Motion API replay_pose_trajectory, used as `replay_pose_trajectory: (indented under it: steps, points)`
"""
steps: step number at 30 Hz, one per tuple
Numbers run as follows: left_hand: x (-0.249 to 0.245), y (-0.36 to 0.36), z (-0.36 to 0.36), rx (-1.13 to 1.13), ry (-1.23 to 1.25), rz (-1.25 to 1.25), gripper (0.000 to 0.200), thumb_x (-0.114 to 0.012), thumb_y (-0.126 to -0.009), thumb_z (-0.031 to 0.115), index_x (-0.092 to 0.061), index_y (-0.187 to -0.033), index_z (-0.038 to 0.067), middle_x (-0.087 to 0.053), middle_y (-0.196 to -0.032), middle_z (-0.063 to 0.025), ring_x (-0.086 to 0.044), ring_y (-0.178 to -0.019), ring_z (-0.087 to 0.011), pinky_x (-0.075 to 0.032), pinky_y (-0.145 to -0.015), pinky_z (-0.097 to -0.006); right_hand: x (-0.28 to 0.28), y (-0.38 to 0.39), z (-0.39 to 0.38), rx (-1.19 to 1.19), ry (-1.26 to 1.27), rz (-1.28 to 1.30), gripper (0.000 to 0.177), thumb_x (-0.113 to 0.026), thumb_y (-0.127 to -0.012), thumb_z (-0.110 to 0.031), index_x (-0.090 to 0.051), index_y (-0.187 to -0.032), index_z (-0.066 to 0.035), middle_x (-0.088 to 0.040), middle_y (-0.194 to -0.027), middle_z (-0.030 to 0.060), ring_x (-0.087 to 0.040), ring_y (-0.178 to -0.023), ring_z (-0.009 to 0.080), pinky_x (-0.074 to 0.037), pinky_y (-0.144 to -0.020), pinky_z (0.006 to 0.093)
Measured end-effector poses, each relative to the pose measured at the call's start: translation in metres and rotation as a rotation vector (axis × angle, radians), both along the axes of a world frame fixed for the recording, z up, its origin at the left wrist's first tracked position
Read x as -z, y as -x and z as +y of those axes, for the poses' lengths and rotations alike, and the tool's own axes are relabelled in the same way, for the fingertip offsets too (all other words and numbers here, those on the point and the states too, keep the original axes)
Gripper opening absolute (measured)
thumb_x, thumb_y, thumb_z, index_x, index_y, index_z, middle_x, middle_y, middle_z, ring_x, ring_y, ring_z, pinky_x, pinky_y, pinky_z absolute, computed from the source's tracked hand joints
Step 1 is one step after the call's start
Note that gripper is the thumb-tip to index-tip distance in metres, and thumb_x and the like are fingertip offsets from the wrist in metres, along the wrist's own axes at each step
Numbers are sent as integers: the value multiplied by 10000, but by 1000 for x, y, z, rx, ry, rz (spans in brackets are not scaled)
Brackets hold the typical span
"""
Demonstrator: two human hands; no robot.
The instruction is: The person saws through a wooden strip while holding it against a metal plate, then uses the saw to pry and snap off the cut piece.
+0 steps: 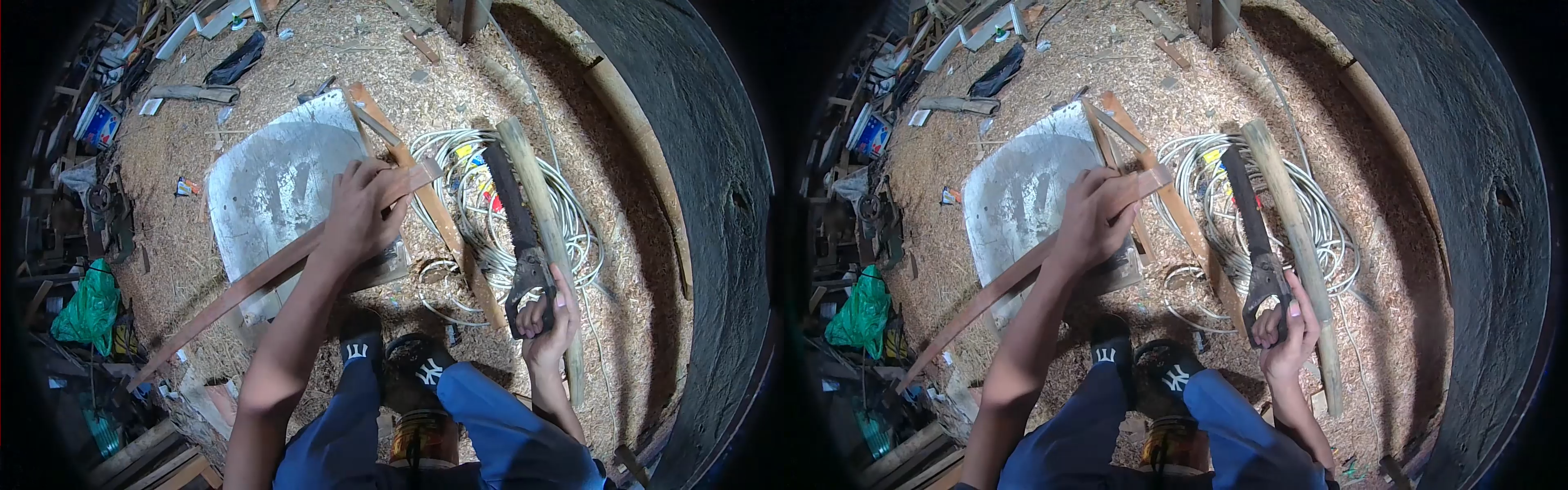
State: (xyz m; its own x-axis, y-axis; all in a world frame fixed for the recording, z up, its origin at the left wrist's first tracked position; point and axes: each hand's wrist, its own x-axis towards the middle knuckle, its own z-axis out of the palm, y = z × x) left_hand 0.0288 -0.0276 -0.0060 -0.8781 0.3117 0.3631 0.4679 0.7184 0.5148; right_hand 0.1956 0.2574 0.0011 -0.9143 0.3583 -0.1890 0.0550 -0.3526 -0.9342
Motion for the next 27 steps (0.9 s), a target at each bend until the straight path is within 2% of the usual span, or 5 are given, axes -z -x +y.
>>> replay_pose_trajectory:
  steps: [6,9,15,25,27]
  points:
    - [11,0,6,40,-6,-29,263,-790,-842,166,-756,-1083,65,-684,-1005,-100,-614,-976,-309,-499,-891,-398,-2,-6,-4,-73,-89,33,528,-460,-1079,-270,-462,-1458,99,-354,-512,-10,-352,-421,87,-304,-418,269]
    - [0,-9,9,-19,-58,-53,252,-779,-842,160,-763,-1079,79,-695,-946,-65,-614,-954,-287,-500,-879,-386,-1,-10,-13,-161,-111,112,571,-468,-1078,-304,-454,-1457,123,-432,-550,3,-389,-454,81,-322,-443,259]
    - [20,-7,8,84,101,36,240,-782,-836,202,-749,-1042,83,-678,-982,-85,-604,-919,-300,-496,-841,-405,11,-23,-28,-276,-152,179,601,-473,-1071,-318,-431,-1492,109,-469,-578,12,-392,-489,76,-337,-488,257]
    - [7,-12,16,28,52,-31,258,-777,-847,264,-707,-989,62,-625,-950,-104,-604,-920,-326,-495,-814,-431,18,-39,-22,-301,-130,168,567,-490,-1063,-277,-457,-1478,107,-473,-585,4,-391,-496,70,-330,-499,250]
    - [8,-11,17,20,44,-46,258,-776,-848,271,-705,-984,63,-625,-949,-103,-605,-916,-329,-497,-808,-434,19,-43,-21,-309,-236,131,551,-487,-1050,-239,-458,-1477,109,-495,-609,7,-405,-515,72,-341,-510,251]
